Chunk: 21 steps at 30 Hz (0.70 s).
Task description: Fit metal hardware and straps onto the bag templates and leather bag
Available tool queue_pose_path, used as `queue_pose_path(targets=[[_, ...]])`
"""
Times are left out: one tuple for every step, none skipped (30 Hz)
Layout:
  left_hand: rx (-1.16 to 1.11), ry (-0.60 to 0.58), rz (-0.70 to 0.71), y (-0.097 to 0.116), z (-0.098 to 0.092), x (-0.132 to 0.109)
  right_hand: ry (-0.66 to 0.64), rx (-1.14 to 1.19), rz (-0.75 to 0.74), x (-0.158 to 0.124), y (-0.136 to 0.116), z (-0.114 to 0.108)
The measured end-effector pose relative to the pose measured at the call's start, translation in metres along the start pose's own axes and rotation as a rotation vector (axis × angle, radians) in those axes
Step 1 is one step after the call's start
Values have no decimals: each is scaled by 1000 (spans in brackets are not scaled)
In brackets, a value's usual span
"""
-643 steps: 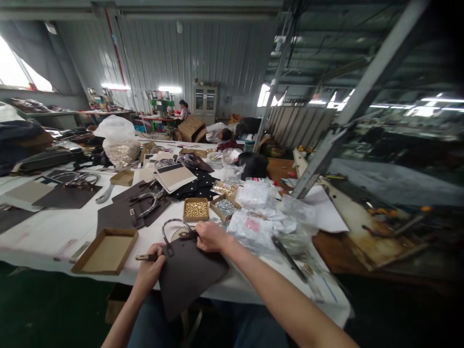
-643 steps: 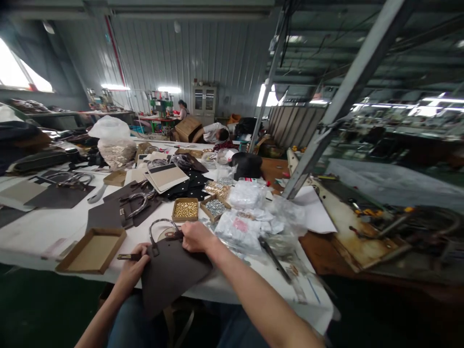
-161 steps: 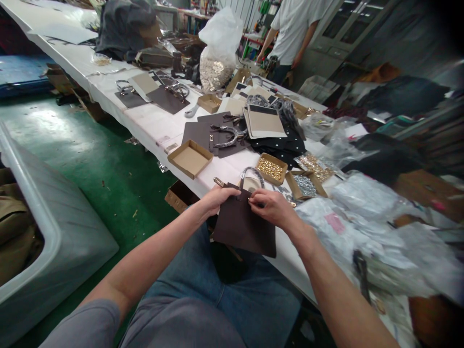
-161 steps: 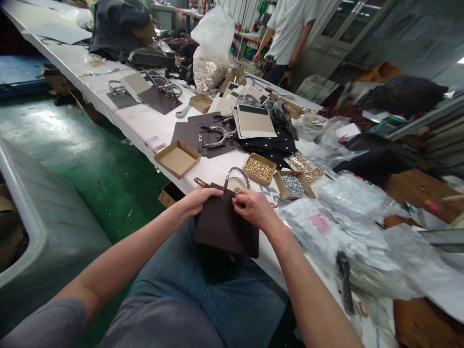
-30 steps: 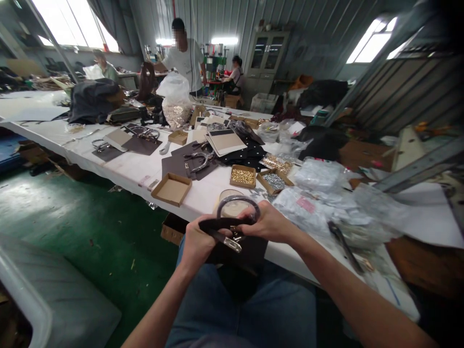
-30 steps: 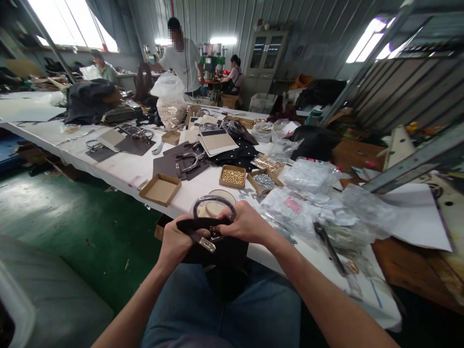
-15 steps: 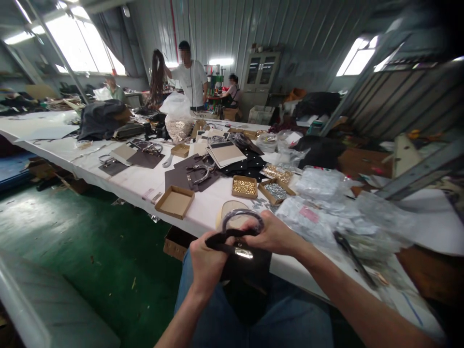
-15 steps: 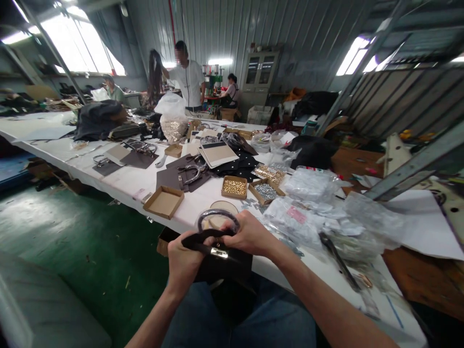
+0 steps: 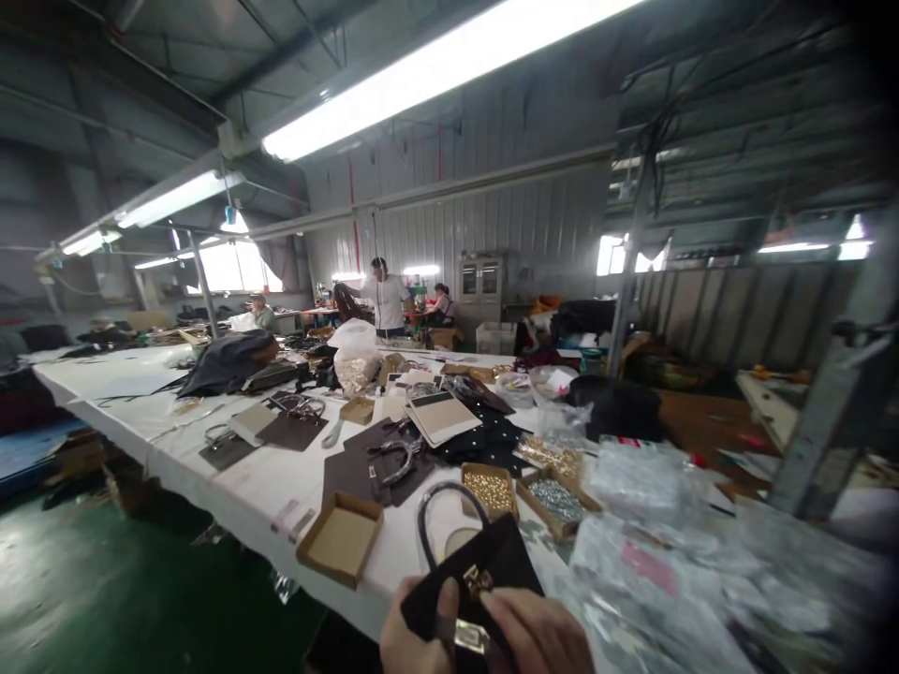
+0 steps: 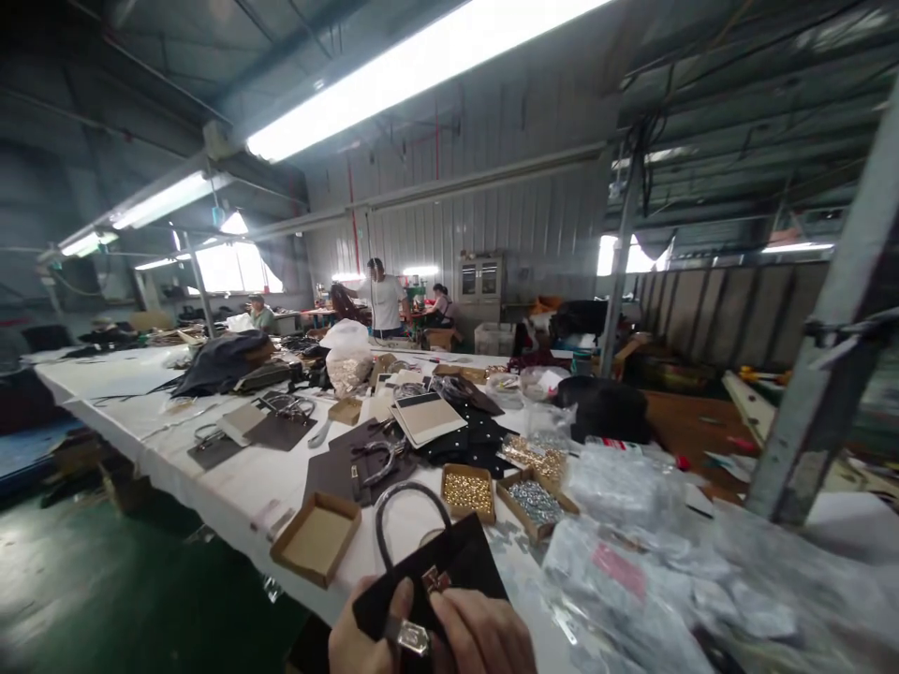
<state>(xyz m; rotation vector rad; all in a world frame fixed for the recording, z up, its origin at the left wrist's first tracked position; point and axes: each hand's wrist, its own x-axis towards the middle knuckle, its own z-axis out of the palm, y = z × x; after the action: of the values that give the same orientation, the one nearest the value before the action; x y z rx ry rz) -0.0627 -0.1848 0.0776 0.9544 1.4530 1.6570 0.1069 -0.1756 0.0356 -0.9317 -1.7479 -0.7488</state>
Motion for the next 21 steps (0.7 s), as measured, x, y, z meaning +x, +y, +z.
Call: queue_pose_path(targets=[[-44,-28,-5,2,1,-1,-63,39,-39,-7,-9,-2],[-87,-65,-5,3,1,-3,-136,87,-42,-12,-17,-4],[-111,-94,-1,3,2,-6,-202,136,-12,-15,-24,-7],[-122,-96,9,2,2,-10,-244,181,33,-15,-30,-11],[-114,-82,17,1,2,-15,-275,221,88,-15,-34,-14],[-93,-57,20,0,2,-20,-307,256,146,-13,-37,-18],[-68,-34,17,-2,3,-25,-343,284,197,-12,-40,-22],[-47,-20,5,-3,3,-30,-376,305,236,-10,-43,-25],[-34,-16,-12,-5,4,-34,-403,317,268,-9,-46,-27],[-36,-29,-30,-7,4,-37,-424,321,295,-9,-49,-29],[-48,-46,-46,-10,6,-39,-435,317,320,-9,-52,-30],[-66,-59,-59,-13,7,-41,-440,308,345,-10,-55,-31],[-82,-65,-70,-16,8,-41,-442,299,370,-12,-58,-32],[-93,-67,-79,-19,8,-41,-442,292,396,-15,-60,-32],[-100,-66,-87,-22,9,-40,-444,289,420,-17,-61,-32],[-103,-63,-95,-25,9,-40,-450,292,438,-20,-62,-32],[-105,-62,-103,-28,9,-40,-457,301,452,-22,-62,-33],[-109,-67,-112,-29,8,-40,-468,315,464,-24,-61,-34],[-113,-80,-123,-30,8,-40,-483,335,477,-26,-60,-36],[-119,-95,-136,-30,8,-42,-505,356,492,-26,-59,-38],[-129,-121,-147,-29,9,-43,-532,379,507,-26,-57,-41]])
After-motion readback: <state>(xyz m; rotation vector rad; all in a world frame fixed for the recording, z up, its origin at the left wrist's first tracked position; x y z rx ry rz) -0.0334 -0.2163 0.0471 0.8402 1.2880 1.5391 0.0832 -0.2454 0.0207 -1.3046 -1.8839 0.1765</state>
